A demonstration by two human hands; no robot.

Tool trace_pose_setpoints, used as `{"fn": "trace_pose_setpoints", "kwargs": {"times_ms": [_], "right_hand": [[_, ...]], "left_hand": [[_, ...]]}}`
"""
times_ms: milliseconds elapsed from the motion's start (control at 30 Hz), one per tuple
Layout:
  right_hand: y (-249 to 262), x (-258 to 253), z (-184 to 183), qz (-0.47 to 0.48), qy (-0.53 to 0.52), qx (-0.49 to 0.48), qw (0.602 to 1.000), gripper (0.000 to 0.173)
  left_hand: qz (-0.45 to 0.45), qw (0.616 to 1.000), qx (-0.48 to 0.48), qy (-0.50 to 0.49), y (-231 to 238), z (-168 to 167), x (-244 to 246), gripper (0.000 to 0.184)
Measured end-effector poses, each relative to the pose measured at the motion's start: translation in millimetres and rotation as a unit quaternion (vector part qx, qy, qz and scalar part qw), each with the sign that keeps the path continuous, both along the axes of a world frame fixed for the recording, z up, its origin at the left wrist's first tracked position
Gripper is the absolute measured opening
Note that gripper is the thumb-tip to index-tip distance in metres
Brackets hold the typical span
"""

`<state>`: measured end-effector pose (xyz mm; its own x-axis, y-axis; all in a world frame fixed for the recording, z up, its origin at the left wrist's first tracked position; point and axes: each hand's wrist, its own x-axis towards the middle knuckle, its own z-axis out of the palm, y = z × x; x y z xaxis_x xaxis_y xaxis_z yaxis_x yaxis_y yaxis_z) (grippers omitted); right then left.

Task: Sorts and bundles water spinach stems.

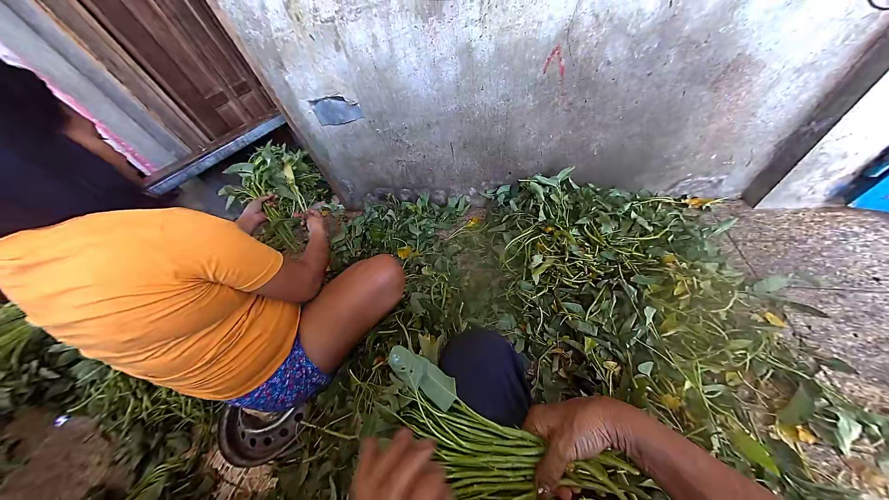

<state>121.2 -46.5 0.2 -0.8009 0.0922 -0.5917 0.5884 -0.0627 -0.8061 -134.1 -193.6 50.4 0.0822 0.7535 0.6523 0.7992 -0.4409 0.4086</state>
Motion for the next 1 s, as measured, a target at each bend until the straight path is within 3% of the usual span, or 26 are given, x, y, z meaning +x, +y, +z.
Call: {"fn": "trace_pose_setpoints", "kwargs": {"times_ms": [67,167,467,600,833,1000], "right_hand": [[-4,-2,5,0.003,-0.013,0.026,1.000,0.020],[-8,-4,9,0.005,-0.025,0.057,0.998,0.022],[-12,-11,23,0.032,-0.071,0.107,0.991,0.023],[-11,-13,26,0.037,-0.067,0.143,0.987,0.026],[-19,-17,32,-0.016,-0.120,0.219,0.968,0.065],[-20,-12,23,-0.026,-0.095,0.227,0.969,0.070]], "left_hand": [[-0.073,0.996,-0.031,0.044,17,-32,23,0.016],[-0.090,0.991,-0.048,0.085,35,-56,30,0.019],[-0.035,0.975,-0.062,0.212,61,-65,11,0.029],[-0.030,0.975,-0.041,0.217,69,-66,-2,0.031],[-0.021,0.974,-0.034,0.222,70,-76,-7,0.033],[-0.001,0.972,-0.049,0.229,64,-78,-6,0.033]]}}
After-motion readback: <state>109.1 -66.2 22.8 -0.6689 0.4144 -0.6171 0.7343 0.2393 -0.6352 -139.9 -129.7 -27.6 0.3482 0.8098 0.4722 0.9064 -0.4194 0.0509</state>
